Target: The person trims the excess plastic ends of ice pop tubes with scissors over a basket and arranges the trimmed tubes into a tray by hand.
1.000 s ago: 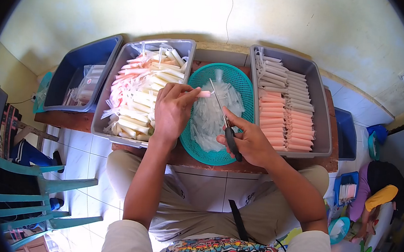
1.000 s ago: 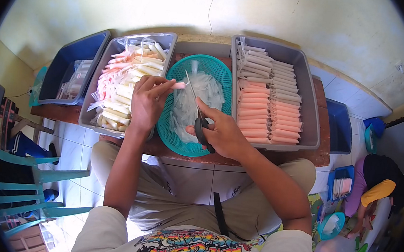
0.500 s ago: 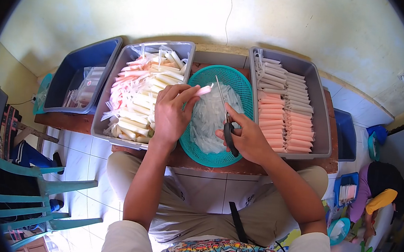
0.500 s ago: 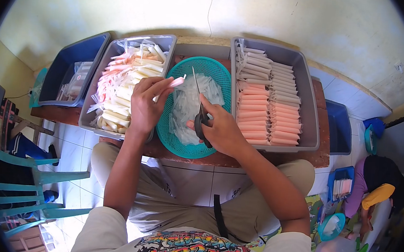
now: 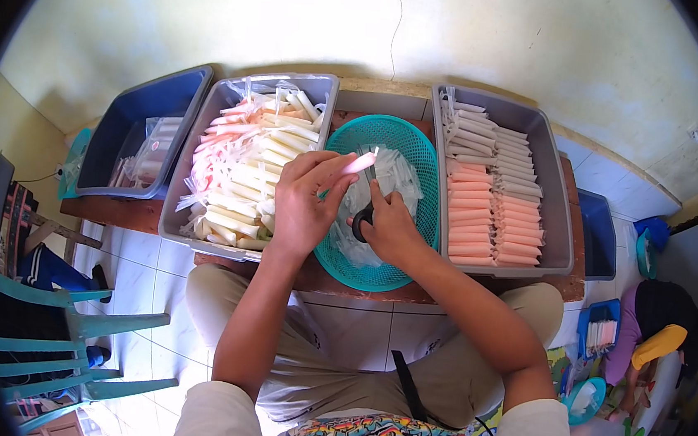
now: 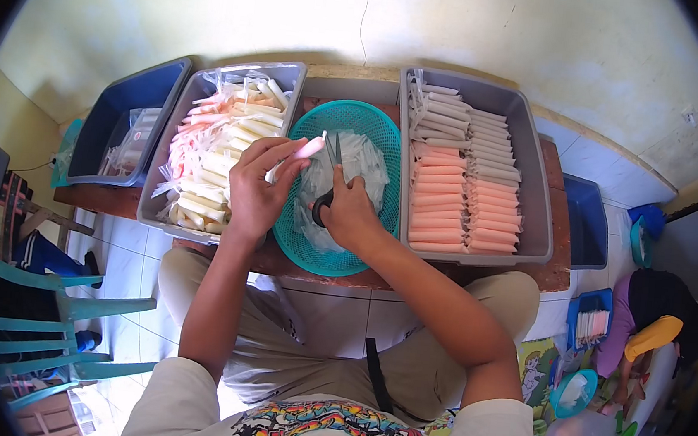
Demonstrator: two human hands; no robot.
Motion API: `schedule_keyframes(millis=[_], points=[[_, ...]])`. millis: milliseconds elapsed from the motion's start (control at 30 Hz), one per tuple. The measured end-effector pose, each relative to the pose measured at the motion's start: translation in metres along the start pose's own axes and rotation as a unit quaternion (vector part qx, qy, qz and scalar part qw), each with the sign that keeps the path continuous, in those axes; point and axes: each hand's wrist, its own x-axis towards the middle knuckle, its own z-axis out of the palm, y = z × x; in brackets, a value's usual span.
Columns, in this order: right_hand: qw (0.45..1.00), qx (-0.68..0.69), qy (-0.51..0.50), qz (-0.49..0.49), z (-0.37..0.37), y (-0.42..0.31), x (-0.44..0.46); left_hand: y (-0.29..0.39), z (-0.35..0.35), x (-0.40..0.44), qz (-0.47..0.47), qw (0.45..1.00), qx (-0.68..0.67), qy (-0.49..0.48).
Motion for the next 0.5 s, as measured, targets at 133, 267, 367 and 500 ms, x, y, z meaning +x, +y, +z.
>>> schedule_keyframes(millis=[133, 267, 367, 500], points=[[1.0, -0.028, -0.009, 0.0, 0.007, 0.007, -0.001, 0.0, 0.001, 0.0, 0.02, 1.0, 0.02, 0.001], [0.998, -0.061, -0.015, 0.01, 0.016, 0.011, -0.002, 0.001, 0.002, 0.001, 0.028, 0.999, 0.023, -0.007], [0.992, -0.106, -0.042, 0.048, 0.007, -0.002, -0.003, 0.002, 0.003, 0.0, 0.026, 0.999, 0.024, -0.009], [0.985, -0.159, -0.044, 0.058, 0.002, -0.009, -0.003, 0.002, 0.004, 0.0, 0.029, 0.999, 0.02, -0.007]])
